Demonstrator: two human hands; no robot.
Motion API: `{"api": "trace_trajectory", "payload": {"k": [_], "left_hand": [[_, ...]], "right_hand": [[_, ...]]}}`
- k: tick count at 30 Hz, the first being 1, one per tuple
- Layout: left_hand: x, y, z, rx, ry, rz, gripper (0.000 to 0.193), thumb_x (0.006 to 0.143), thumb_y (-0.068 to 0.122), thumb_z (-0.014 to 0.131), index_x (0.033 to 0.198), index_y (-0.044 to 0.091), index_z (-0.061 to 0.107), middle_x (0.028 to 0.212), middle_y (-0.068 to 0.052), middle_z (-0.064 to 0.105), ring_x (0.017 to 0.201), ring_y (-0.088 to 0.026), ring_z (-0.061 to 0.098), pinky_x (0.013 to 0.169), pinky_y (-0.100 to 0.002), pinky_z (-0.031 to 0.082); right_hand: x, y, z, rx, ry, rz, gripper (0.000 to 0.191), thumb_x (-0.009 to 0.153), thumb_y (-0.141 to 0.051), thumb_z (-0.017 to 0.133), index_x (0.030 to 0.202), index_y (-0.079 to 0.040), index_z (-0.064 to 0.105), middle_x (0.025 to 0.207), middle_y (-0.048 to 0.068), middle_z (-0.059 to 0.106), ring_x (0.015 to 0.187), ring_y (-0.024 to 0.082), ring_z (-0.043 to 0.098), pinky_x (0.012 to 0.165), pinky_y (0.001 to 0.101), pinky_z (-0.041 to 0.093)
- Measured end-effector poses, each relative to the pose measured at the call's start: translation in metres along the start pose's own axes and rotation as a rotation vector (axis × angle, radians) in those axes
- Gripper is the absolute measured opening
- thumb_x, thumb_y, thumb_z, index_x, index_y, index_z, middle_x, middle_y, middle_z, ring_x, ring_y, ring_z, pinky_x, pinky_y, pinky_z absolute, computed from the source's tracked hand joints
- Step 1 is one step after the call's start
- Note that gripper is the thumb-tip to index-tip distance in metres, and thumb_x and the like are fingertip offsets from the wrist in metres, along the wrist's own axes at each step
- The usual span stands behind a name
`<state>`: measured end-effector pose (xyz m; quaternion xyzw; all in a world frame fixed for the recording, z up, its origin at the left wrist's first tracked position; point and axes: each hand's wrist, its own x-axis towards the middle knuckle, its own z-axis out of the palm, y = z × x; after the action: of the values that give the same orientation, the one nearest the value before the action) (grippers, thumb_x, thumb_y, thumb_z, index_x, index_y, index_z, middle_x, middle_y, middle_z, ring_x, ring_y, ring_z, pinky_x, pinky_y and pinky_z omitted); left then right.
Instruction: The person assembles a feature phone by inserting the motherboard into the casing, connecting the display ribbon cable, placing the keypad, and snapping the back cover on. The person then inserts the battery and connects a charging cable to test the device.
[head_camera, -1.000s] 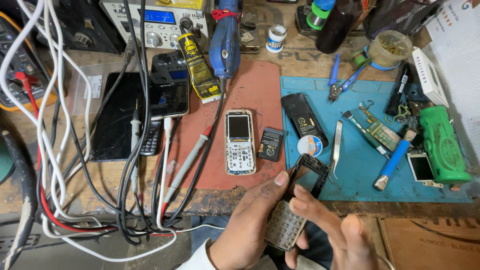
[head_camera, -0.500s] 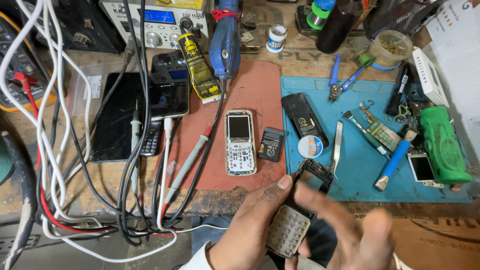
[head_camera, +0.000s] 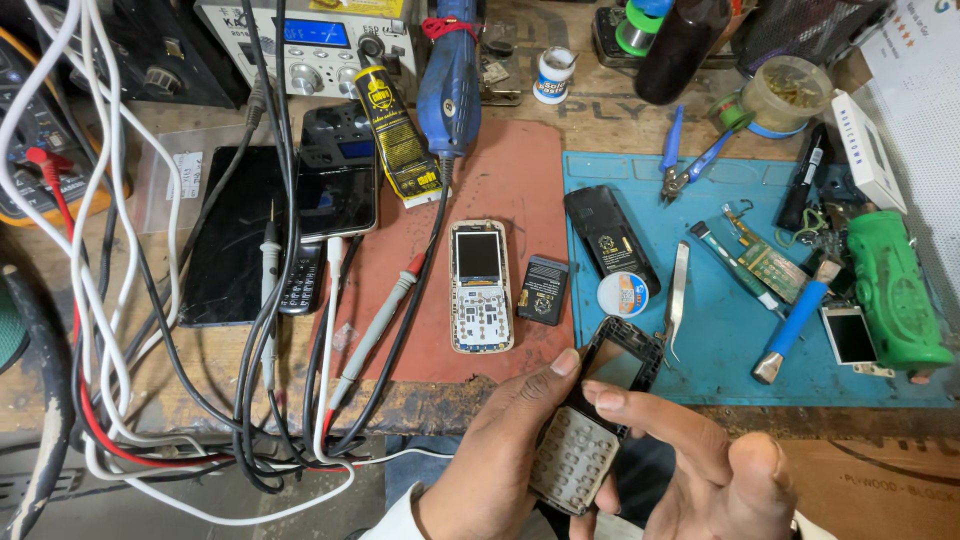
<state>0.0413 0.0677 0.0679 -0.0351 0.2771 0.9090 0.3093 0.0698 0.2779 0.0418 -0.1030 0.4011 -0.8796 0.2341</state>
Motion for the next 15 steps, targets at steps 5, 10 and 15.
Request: {"api": "trace_trajectory", "payload": {"k": [5, 10, 15], "left_hand": [[-0.002, 0.0, 0.002, 0.045, 0.016, -0.022, 0.051, 0.109, 0.043, 0.047, 0.123, -0.003, 0.063, 0.086, -0.012, 0.07, 0.057, -0.019, 0.067, 0.041, -0.03, 0.05], [-0.006, 0.003, 0.006, 0.047, 0.044, -0.041, 0.055, 0.112, 0.045, 0.049, 0.124, -0.006, 0.065, 0.092, -0.017, 0.069, 0.058, -0.018, 0.067, 0.043, -0.028, 0.051], [-0.007, 0.01, 0.006, 0.066, 0.064, 0.048, 0.051, 0.106, 0.042, 0.05, 0.124, -0.004, 0.063, 0.103, -0.018, 0.072, 0.059, -0.021, 0.069, 0.041, -0.031, 0.053]], "right_hand": [[0.014, 0.008, 0.008, -0.476, 0.11, -0.438, 0.085, 0.103, -0.07, 0.041, 0.16, -0.007, 0.03, 0.13, 0.03, 0.058, 0.104, 0.039, 0.066, 0.09, 0.0536, 0.06], [0.029, 0.014, 0.005, -1.007, 0.212, -0.89, 0.075, 0.109, -0.067, 0.035, 0.169, -0.024, 0.018, 0.14, 0.029, 0.058, 0.114, 0.038, 0.071, 0.097, 0.0481, 0.061], [0.024, 0.018, 0.002, -1.027, 0.276, -0.906, 0.073, 0.108, -0.064, 0.035, 0.165, -0.021, 0.018, 0.159, 0.025, 0.03, 0.114, 0.041, 0.073, 0.103, 0.0526, 0.062]]}}
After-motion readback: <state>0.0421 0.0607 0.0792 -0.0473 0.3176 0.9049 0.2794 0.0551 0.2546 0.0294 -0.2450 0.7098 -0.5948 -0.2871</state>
